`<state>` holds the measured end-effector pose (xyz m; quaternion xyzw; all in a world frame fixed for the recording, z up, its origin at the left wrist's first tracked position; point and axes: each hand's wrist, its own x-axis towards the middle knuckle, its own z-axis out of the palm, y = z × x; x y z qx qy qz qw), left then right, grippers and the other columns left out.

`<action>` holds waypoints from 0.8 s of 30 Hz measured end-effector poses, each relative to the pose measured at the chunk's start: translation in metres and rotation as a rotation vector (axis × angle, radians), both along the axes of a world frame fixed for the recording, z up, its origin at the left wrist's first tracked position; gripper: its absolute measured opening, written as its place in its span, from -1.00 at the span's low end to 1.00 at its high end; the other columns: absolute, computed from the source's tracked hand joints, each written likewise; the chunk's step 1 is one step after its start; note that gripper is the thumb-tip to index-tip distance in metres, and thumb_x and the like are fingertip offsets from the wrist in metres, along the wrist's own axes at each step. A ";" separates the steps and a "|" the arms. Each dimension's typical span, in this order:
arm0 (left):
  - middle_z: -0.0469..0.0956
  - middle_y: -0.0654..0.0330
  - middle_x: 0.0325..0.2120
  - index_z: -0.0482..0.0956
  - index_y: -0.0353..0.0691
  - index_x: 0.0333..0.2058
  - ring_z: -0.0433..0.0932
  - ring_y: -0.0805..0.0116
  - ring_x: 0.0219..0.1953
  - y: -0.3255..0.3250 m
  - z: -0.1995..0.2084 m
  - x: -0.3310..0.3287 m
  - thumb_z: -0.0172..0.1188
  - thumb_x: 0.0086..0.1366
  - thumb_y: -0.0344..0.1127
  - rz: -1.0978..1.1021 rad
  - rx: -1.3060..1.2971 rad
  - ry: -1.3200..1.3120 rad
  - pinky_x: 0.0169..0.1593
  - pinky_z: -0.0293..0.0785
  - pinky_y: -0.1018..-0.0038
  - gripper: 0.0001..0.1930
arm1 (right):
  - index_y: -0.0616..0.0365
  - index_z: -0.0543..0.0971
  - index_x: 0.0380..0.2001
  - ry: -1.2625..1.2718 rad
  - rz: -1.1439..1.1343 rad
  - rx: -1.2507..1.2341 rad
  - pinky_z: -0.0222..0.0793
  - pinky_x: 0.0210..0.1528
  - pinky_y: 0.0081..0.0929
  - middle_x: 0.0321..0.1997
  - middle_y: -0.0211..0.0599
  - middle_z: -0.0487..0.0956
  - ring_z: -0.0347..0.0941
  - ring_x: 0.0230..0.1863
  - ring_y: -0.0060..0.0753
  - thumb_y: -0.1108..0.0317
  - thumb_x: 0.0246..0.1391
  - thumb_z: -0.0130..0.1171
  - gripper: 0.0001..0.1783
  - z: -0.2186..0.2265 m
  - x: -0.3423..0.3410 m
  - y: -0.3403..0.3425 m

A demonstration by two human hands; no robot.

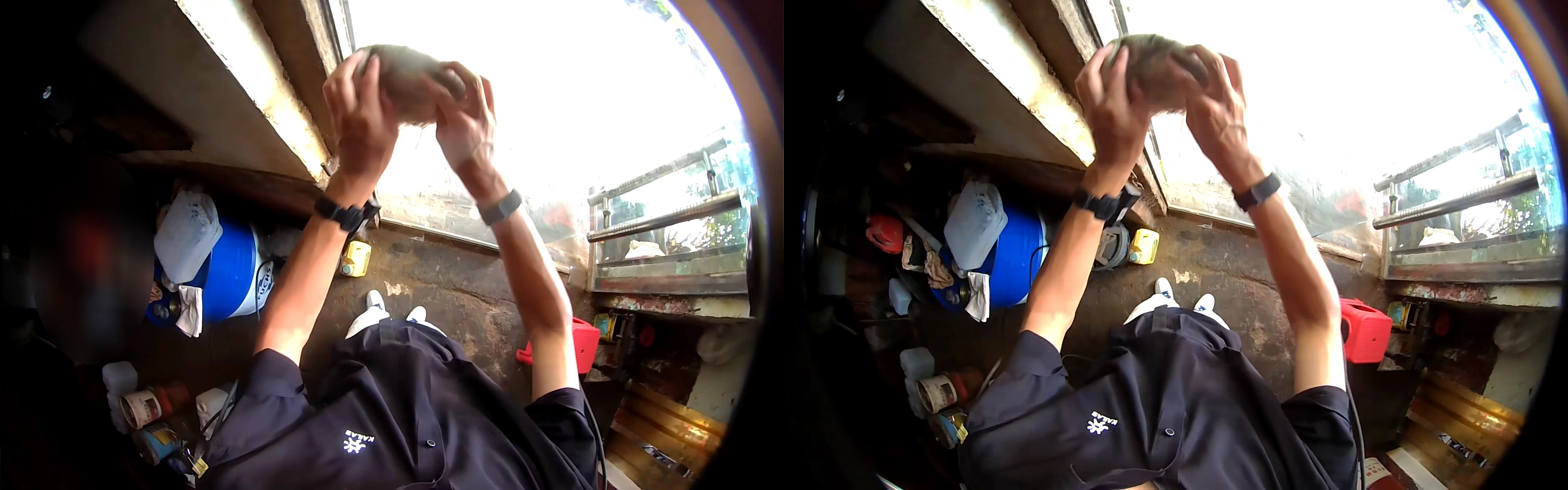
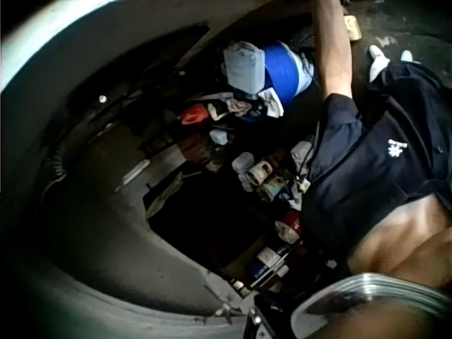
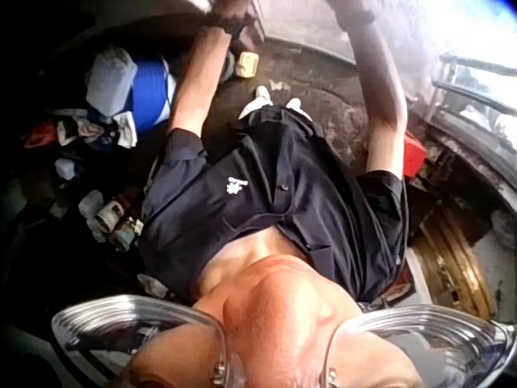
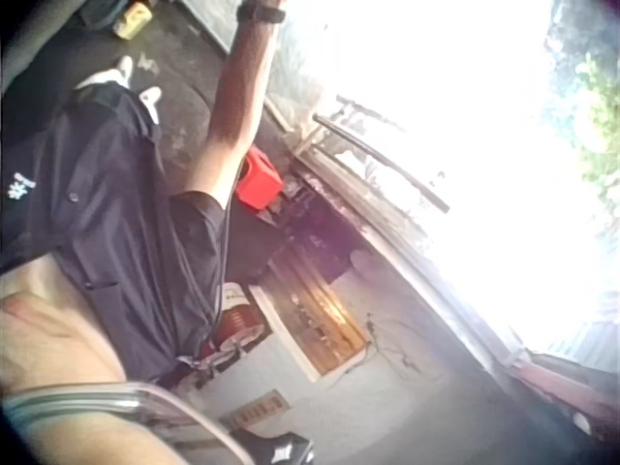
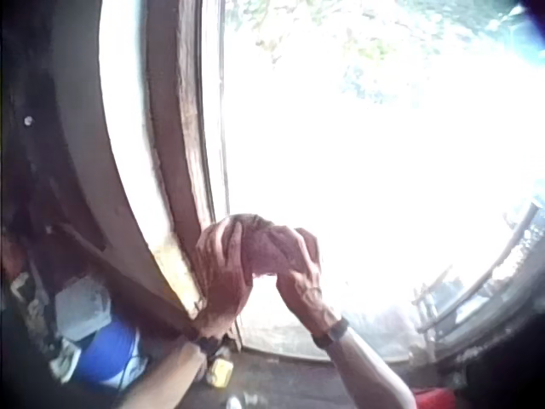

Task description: The person cleans a glass door using a cloth, wiping the handle and glass surface. They squat and sit on the floor to reach the lower sections of the door, continuing to wipe the frame and glass.

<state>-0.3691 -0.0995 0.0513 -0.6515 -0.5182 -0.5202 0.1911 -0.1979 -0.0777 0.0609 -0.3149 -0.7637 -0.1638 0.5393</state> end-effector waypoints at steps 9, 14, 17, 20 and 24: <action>0.15 -0.74 0.39 0.14 -0.74 0.45 0.04 -0.73 0.54 0.067 -0.085 0.014 0.16 0.56 -0.24 0.059 0.002 0.311 0.58 0.16 -0.30 -0.26 | 0.04 0.64 0.36 -0.440 -0.249 0.057 0.20 0.57 -0.17 0.65 -0.47 0.36 0.21 0.60 -0.32 0.31 0.33 0.21 -0.46 -0.062 -0.022 0.061; 0.20 -0.59 0.40 0.05 -0.58 0.52 0.19 -0.75 0.46 0.077 -0.148 -0.002 0.22 0.53 -0.15 0.130 0.029 0.153 0.53 0.24 -0.37 -0.16 | -0.11 0.76 0.24 -0.434 -0.104 0.151 0.20 0.55 -0.25 0.58 -0.58 0.49 0.22 0.61 -0.40 0.30 0.26 0.25 -0.52 -0.092 -0.040 0.063; -0.09 -0.67 0.51 -0.06 -0.58 0.57 -0.08 -0.66 0.59 0.075 -0.230 0.003 0.25 0.54 0.04 0.304 -0.138 0.158 0.62 0.01 -0.32 -0.01 | -0.14 0.78 0.19 -0.380 0.017 0.169 0.19 0.56 -0.33 0.55 -0.59 0.52 0.21 0.60 -0.54 0.26 0.16 0.30 -0.50 -0.161 -0.044 0.060; -0.02 -0.65 0.48 -0.04 -0.49 0.57 -0.01 -0.68 0.55 0.070 -0.285 0.016 0.22 0.53 0.01 0.351 -0.048 0.144 0.57 0.09 -0.38 -0.07 | -0.17 0.74 0.27 -0.438 -0.033 0.094 0.23 0.52 -0.42 0.56 -0.52 0.47 0.26 0.54 -0.48 0.22 0.11 0.33 -0.41 -0.236 -0.038 0.055; 0.42 -0.59 0.26 0.21 -0.34 0.47 0.47 -0.69 0.29 0.071 -0.311 0.063 0.07 0.51 -0.29 0.656 0.221 0.022 0.30 0.53 -0.43 -0.37 | -0.03 0.73 0.26 -0.558 0.068 0.181 0.20 0.56 -0.31 0.57 -0.48 0.50 0.27 0.59 -0.39 0.24 0.10 0.27 -0.40 -0.298 -0.033 0.055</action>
